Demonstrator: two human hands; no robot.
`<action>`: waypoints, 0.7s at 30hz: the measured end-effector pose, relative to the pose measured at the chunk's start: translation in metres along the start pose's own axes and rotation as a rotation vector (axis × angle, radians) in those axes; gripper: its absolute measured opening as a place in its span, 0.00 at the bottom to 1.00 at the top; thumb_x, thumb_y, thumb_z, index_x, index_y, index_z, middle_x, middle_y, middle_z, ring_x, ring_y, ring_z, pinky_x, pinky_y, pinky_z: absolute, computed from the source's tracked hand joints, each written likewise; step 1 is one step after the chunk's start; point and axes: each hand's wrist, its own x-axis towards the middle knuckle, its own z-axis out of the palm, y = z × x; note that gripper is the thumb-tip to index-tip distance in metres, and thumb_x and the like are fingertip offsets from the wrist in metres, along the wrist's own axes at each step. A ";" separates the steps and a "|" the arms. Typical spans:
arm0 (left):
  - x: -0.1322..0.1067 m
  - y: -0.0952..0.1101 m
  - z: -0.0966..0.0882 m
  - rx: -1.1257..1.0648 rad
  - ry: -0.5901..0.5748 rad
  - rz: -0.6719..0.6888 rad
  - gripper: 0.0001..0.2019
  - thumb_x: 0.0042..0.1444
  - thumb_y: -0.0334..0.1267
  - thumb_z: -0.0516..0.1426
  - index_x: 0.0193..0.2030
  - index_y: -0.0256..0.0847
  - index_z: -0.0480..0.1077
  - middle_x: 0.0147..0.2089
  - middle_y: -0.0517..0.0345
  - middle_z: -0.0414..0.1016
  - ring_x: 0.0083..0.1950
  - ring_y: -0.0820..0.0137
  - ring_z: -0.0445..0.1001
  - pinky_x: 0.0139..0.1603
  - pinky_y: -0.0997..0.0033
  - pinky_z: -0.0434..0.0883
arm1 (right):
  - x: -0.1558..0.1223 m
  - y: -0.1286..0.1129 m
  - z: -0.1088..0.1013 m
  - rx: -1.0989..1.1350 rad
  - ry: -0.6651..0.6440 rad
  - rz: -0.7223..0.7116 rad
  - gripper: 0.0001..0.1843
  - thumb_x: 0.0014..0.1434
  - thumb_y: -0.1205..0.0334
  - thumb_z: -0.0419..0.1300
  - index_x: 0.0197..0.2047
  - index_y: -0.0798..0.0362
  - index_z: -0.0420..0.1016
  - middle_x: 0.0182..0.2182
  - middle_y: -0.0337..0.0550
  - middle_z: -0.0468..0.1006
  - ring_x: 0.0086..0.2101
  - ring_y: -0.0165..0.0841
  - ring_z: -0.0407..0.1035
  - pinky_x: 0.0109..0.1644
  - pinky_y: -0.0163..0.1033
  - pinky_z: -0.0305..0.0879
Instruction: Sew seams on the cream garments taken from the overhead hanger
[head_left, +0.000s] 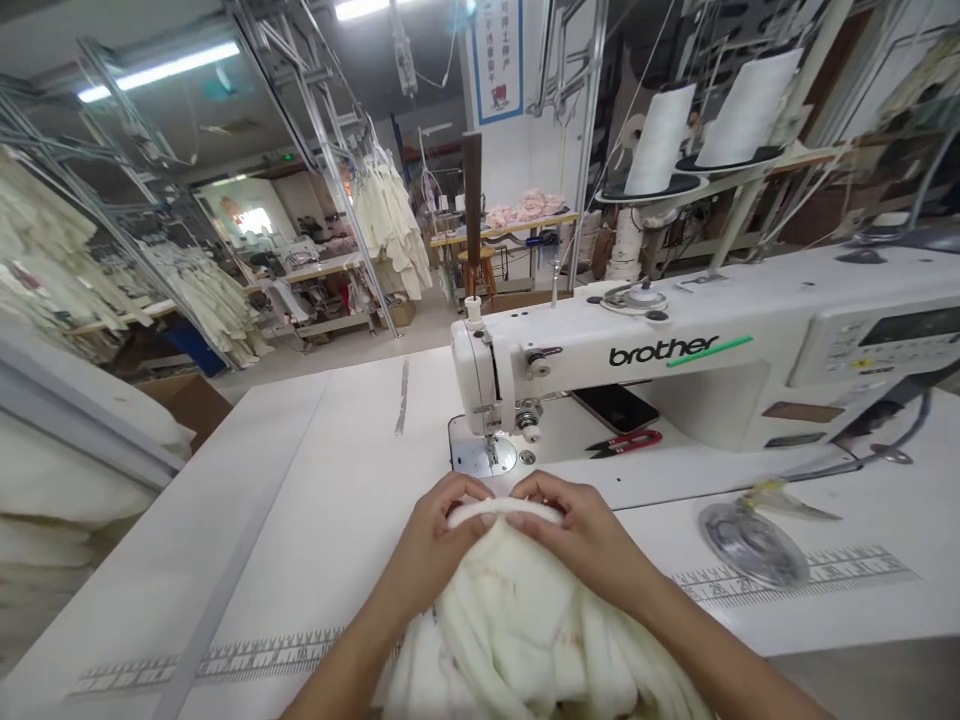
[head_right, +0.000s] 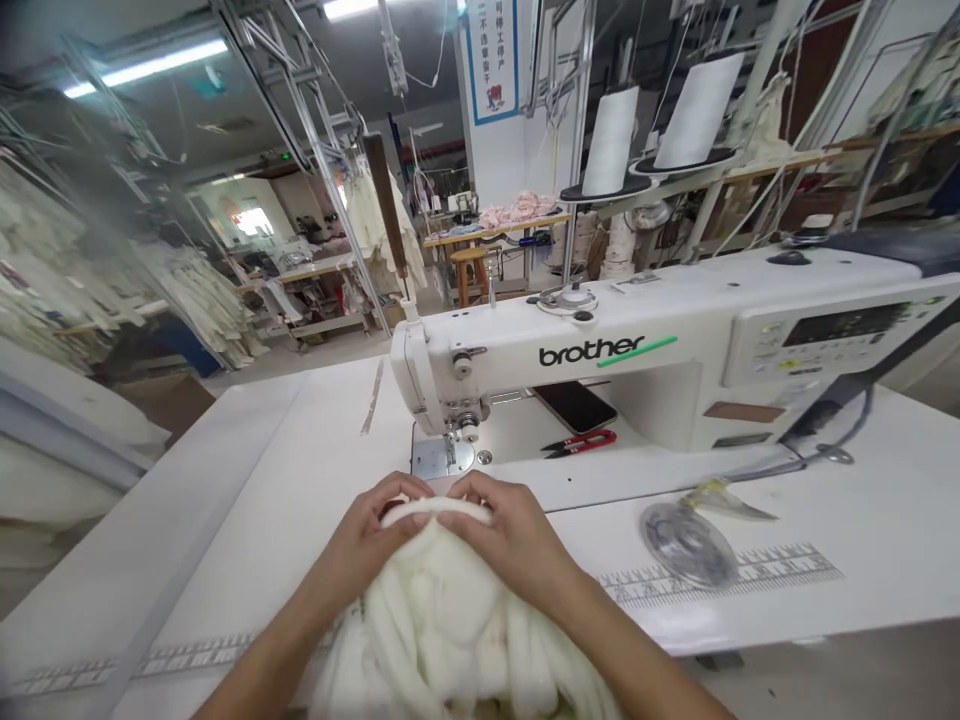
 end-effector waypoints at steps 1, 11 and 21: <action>0.004 0.000 -0.002 -0.059 -0.028 -0.031 0.09 0.51 0.42 0.56 0.35 0.39 0.67 0.34 0.59 0.67 0.35 0.73 0.66 0.33 0.77 0.62 | 0.004 0.001 -0.001 0.025 0.018 0.017 0.08 0.58 0.59 0.55 0.31 0.53 0.70 0.28 0.37 0.72 0.31 0.32 0.65 0.30 0.32 0.56; 0.071 -0.037 -0.016 0.048 -0.071 -0.161 0.13 0.48 0.43 0.57 0.35 0.35 0.71 0.32 0.55 0.72 0.32 0.70 0.69 0.32 0.74 0.64 | 0.058 0.035 -0.002 -0.370 0.037 0.231 0.12 0.56 0.58 0.53 0.25 0.53 0.70 0.24 0.38 0.72 0.28 0.33 0.66 0.29 0.33 0.55; 0.091 -0.043 -0.007 0.552 0.069 -0.082 0.09 0.51 0.39 0.51 0.32 0.41 0.72 0.36 0.56 0.74 0.36 0.65 0.70 0.37 0.69 0.62 | 0.078 0.051 0.001 -0.674 0.081 0.356 0.08 0.50 0.59 0.52 0.26 0.53 0.68 0.23 0.41 0.69 0.24 0.33 0.61 0.26 0.34 0.50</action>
